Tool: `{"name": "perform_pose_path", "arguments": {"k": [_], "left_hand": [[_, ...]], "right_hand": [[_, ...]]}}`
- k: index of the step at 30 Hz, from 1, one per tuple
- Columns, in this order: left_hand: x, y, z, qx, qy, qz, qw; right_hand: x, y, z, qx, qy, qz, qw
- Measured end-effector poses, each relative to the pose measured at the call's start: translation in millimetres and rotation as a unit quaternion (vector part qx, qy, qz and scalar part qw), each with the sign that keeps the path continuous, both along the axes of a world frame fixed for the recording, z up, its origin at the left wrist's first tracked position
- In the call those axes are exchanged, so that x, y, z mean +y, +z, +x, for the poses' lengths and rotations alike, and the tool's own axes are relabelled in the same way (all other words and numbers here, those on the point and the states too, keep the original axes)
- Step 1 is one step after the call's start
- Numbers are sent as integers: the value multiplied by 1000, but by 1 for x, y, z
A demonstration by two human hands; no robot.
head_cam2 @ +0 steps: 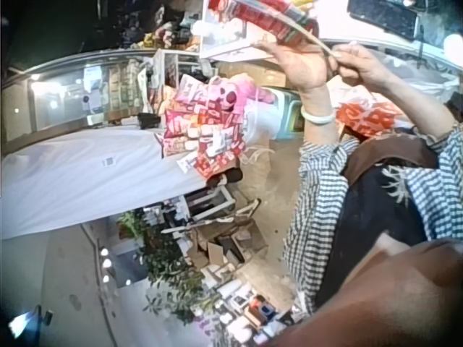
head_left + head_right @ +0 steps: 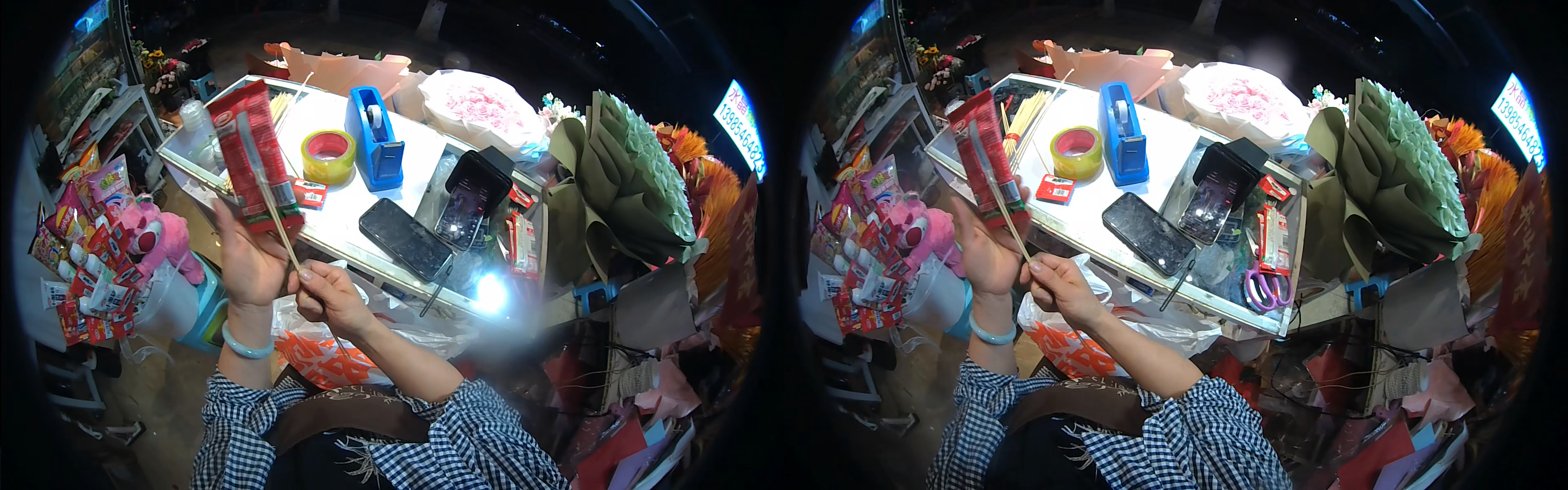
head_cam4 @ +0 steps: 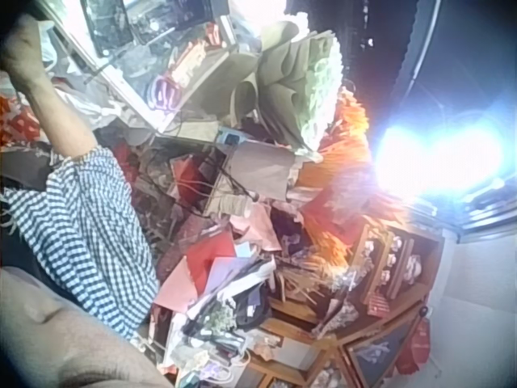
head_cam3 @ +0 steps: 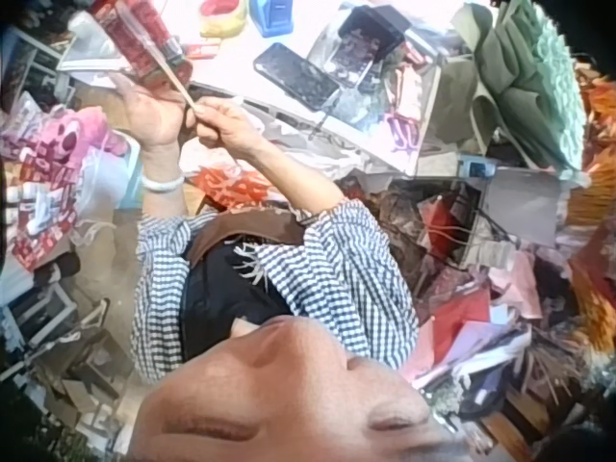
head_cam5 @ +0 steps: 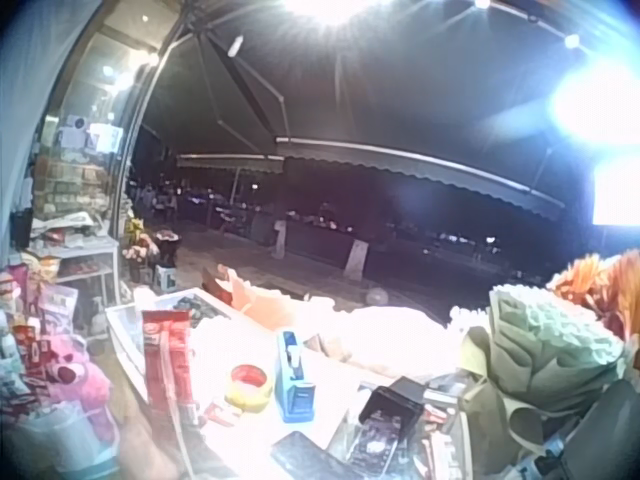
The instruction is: The person assembles small red rectangular packets onto wooden sticks using tape and scissors. They repeatedly pick up packets, attach them to sticks, and trim excess material, then place the finished items into a plastic bag.
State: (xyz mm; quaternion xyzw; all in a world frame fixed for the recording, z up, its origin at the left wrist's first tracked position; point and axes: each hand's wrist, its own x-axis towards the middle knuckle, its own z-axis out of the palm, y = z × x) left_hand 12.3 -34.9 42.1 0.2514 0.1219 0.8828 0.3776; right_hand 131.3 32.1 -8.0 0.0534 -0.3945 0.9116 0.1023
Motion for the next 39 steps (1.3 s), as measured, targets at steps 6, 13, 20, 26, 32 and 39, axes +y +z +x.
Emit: {"name": "perform_pose_path", "arguments": {"k": [6,13,20,26,32,39], "left_hand": [[1,-7,14,91,110,-152,978],[-15,-4,-6,199,212,-144,946],[-23,-12,-2,190,224,-153,944],[-32,-28,-5,182,193,-196,944],[-30,-43,-6,184,195,-206,941],[-25,-42,-8,180,160,-221,945]], "right_hand": [[1,-2,-1,-8,-15,18,1000],[70,17,-15,-45,-435,533,725],[189,15,-61,-246,-598,603,467],[222,13,-71,-263,-441,364,777],[221,43,-70,-236,-399,239,853],[206,20,-37,-47,-460,137,876]]}}
